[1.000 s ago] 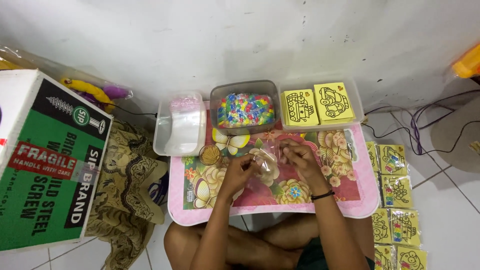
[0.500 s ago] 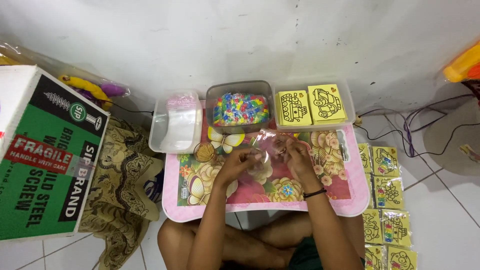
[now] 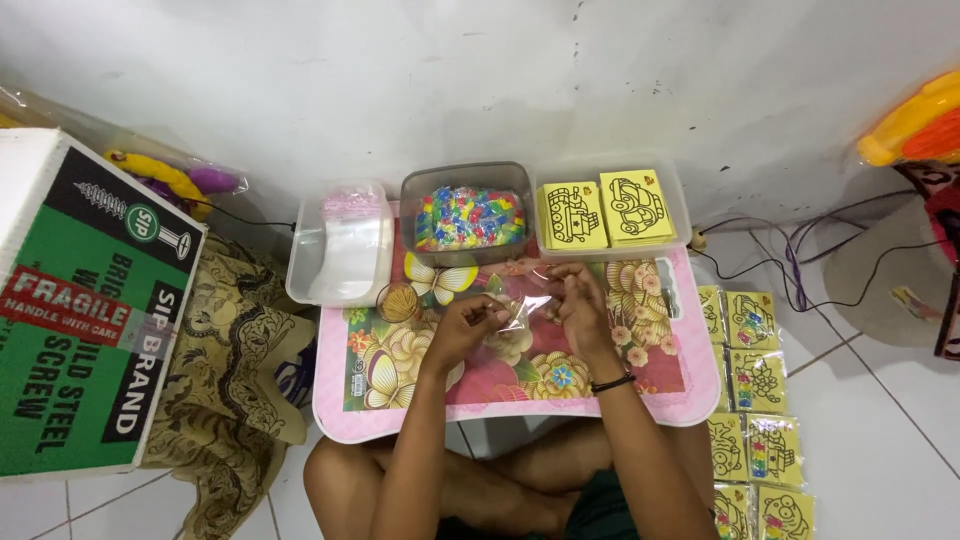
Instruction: A person is sitting on the floor, manually packaging small illustrated cards into plastic bags and adding colorful beads to each bag.
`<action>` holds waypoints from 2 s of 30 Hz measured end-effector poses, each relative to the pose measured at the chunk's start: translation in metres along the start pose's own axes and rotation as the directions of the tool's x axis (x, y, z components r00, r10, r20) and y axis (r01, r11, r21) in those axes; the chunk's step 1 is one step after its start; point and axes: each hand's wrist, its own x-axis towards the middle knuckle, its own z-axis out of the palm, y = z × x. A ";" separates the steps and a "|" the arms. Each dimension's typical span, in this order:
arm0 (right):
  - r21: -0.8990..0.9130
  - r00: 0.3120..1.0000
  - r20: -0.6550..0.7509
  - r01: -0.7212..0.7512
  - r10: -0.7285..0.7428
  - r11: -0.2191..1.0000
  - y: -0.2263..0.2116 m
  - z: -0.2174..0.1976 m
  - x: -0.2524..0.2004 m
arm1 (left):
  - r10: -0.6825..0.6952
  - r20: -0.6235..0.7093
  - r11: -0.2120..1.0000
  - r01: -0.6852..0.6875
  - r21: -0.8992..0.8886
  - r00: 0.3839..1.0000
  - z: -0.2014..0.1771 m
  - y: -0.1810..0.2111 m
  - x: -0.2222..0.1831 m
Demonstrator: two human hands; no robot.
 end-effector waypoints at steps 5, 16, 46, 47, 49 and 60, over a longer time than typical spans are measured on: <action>-0.229 0.962 -0.127 0.211 -0.244 0.950 -0.005 -0.004 -0.004 | 0.017 -0.005 0.999 -0.017 -0.044 1.000 -0.003 -0.008 -0.003; -0.972 0.863 0.164 0.059 -0.477 -0.228 -0.108 -0.062 0.105 | 0.017 -0.037 1.000 -0.018 -0.010 0.999 0.003 0.004 -0.009; -0.635 0.955 -0.048 0.198 -0.293 0.747 -0.157 -0.012 0.022 | 0.032 -0.026 0.998 -0.031 0.049 0.999 -0.001 -0.008 -0.011; -0.636 0.971 -0.012 0.175 -0.237 0.751 -0.157 -0.011 0.016 | 0.036 -0.009 0.997 -0.036 0.062 0.999 -0.002 -0.010 -0.010; -0.639 0.985 0.025 0.149 -0.173 0.754 -0.152 -0.011 0.012 | 0.037 0.003 0.997 -0.037 0.072 0.999 -0.003 -0.012 -0.010; -0.720 0.980 0.194 0.107 0.051 0.685 -0.131 0.008 0.010 | -0.019 0.123 1.000 0.020 -0.009 0.992 -0.007 -0.014 -0.008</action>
